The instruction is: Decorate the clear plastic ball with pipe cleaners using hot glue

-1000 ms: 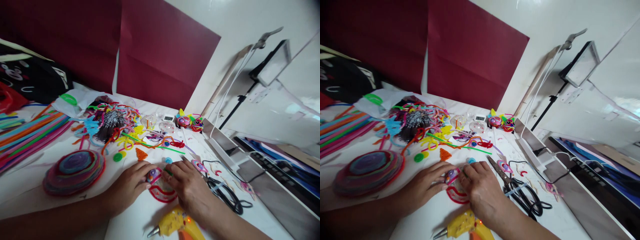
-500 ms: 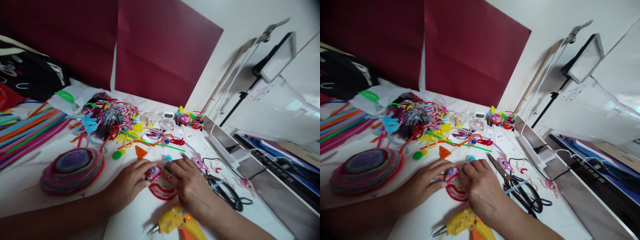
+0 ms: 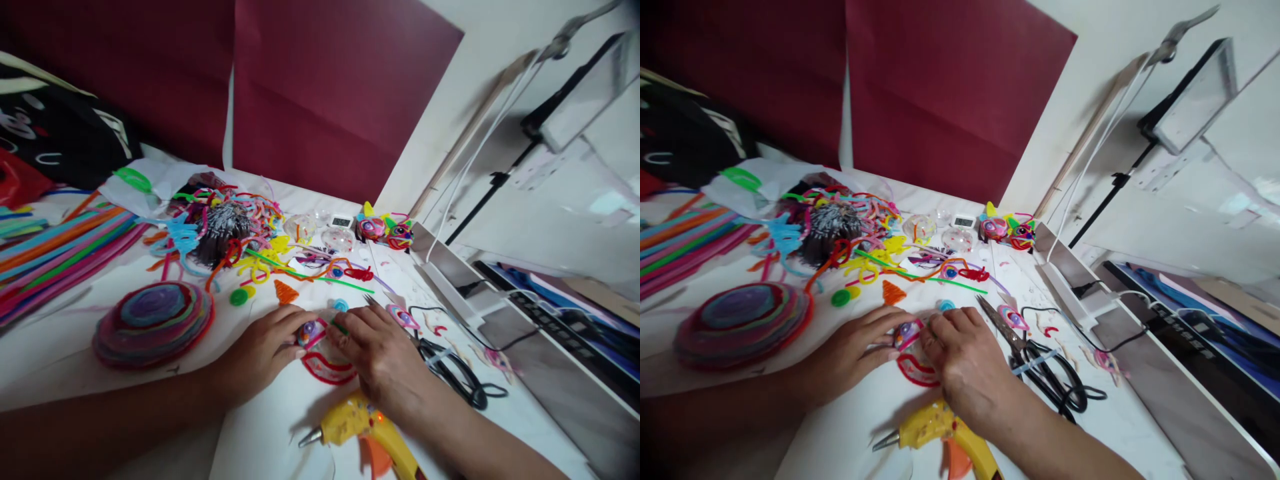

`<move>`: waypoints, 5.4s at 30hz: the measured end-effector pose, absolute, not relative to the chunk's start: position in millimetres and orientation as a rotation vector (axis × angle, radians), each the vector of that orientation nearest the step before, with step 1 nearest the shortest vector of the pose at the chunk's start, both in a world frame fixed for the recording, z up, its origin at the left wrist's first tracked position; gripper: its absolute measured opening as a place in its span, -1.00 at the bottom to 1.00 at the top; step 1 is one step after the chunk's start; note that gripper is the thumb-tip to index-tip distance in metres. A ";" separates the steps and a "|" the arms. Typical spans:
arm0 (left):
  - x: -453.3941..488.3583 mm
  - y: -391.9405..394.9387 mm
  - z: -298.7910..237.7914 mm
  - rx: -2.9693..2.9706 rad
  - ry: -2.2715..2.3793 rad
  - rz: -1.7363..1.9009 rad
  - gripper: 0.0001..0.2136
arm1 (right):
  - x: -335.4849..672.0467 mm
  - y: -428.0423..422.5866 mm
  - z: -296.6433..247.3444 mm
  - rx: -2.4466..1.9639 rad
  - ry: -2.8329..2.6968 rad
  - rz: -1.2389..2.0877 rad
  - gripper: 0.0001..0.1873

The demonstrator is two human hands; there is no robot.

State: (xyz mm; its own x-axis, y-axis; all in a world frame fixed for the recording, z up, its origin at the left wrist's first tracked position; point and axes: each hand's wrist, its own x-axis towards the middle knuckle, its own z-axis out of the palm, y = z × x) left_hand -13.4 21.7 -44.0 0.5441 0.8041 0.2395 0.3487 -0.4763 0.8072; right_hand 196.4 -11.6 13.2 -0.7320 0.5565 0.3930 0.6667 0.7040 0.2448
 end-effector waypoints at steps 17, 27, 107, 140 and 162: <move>-13.1 21.3 -44.4 2.085 0.922 0.793 -0.61 | 201.2 -14.8 12.2 -0.986 -2.668 -0.447 -0.73; -13.7 22.1 -47.2 2.106 0.913 0.793 -0.61 | 207.2 -17.0 12.7 -1.055 -2.595 -0.184 -0.57; -15.8 21.8 -42.5 1.986 0.902 0.773 -0.57 | 207.5 -19.7 22.3 -1.105 -2.611 0.103 -0.76; -14.0 31.6 -29.7 1.896 0.947 0.546 -0.63 | 223.3 -13.2 12.3 -1.136 -2.590 0.310 -0.27; -14.1 40.5 -42.3 1.801 0.867 0.779 -0.60 | 229.9 -9.2 13.2 -1.006 -2.532 0.168 -0.36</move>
